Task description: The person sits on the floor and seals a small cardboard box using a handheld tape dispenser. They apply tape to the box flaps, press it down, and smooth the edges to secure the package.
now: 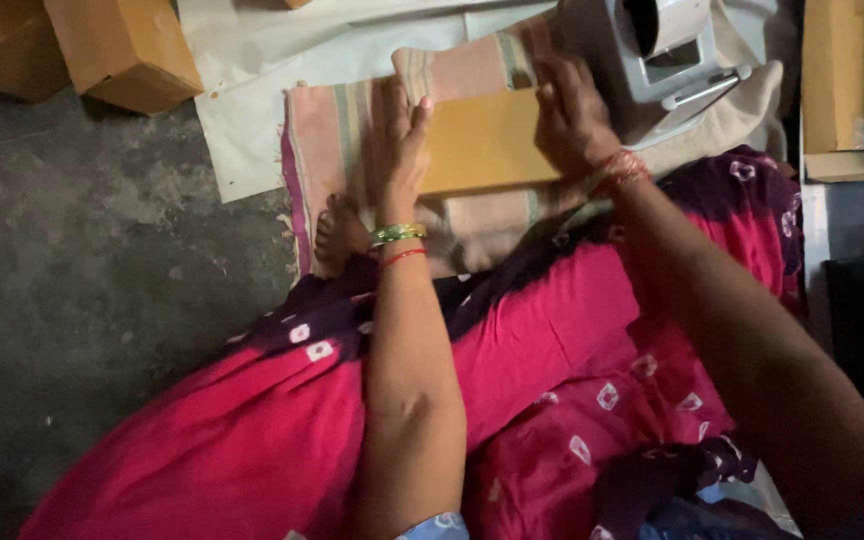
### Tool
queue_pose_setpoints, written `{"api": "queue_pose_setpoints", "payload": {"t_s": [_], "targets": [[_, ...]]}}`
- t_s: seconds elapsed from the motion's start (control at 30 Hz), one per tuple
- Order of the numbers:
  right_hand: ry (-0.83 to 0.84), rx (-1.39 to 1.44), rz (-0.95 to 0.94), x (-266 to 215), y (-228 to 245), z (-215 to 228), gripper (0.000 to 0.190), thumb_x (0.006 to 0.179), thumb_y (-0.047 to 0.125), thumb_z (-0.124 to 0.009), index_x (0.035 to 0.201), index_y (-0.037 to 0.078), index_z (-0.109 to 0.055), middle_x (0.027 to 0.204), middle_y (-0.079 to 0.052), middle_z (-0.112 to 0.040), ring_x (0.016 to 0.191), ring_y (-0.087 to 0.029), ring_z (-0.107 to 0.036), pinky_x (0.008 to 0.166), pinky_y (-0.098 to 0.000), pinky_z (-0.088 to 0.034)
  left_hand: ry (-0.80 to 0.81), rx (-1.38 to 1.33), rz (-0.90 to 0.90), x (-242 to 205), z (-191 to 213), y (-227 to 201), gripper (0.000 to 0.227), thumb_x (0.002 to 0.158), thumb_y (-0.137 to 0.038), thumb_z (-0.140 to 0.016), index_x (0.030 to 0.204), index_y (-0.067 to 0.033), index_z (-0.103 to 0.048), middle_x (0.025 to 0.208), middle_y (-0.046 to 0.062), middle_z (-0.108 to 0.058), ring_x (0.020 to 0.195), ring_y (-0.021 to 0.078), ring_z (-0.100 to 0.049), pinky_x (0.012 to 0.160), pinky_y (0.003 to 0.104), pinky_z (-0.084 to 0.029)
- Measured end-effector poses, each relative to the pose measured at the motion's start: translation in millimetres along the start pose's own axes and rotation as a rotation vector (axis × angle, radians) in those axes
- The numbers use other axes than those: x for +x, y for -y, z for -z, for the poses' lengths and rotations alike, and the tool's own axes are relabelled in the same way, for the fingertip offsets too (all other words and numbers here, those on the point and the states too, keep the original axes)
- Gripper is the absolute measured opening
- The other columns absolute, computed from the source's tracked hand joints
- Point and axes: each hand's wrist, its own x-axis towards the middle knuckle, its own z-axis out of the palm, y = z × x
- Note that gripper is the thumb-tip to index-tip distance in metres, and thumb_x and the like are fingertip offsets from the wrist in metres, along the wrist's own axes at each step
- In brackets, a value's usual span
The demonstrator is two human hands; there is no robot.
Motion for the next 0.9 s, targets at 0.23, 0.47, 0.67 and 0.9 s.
{"api": "queue_pose_setpoints", "payload": {"t_s": [0.23,0.47,0.67,0.9], "targets": [[0.198,-0.215,0.160,31,0,10,0.054,0.109,0.037,-0.055,0.145,-0.003,-0.052,0.150,-0.033,-0.043,0.120,-0.051,-0.055,0.096,-0.0576,-0.047,-0.139,-0.009,-0.175,3,-17,-8,0.060,0.112,-0.040,-0.041,0.165,-0.0185,-0.025,0.172,0.010,-0.028,0.159,0.0273,-0.026,0.130,0.042,-0.024],[0.281,-0.417,0.215,46,29,11,0.059,0.111,0.054,-0.054,0.144,0.006,-0.058,0.150,-0.026,-0.048,0.136,-0.053,-0.043,0.105,-0.0618,-0.043,-0.213,0.076,-0.239,9,-21,-5,0.062,0.111,-0.031,-0.049,0.165,-0.0197,-0.022,0.171,0.013,-0.029,0.158,0.0313,-0.024,0.129,0.045,-0.024],[0.269,-0.388,0.021,55,23,3,0.040,0.105,0.046,-0.056,0.123,0.012,-0.066,0.133,-0.026,-0.056,0.109,-0.048,-0.060,0.091,-0.0581,-0.050,-0.224,0.016,-0.141,17,-37,12,0.067,0.110,-0.035,-0.050,0.165,-0.0119,-0.020,0.170,0.020,-0.026,0.159,0.0342,-0.024,0.129,0.045,-0.024],[0.172,-0.176,-0.015,59,7,1,0.030,0.109,0.033,-0.053,0.117,0.007,-0.066,0.107,-0.023,-0.065,0.096,-0.044,-0.065,0.087,-0.0538,-0.053,0.037,-0.042,0.521,27,-43,-4,0.081,0.106,-0.063,-0.030,0.121,0.0003,-0.078,0.113,0.025,-0.081,0.106,0.0386,-0.078,0.092,0.055,-0.056]]}}
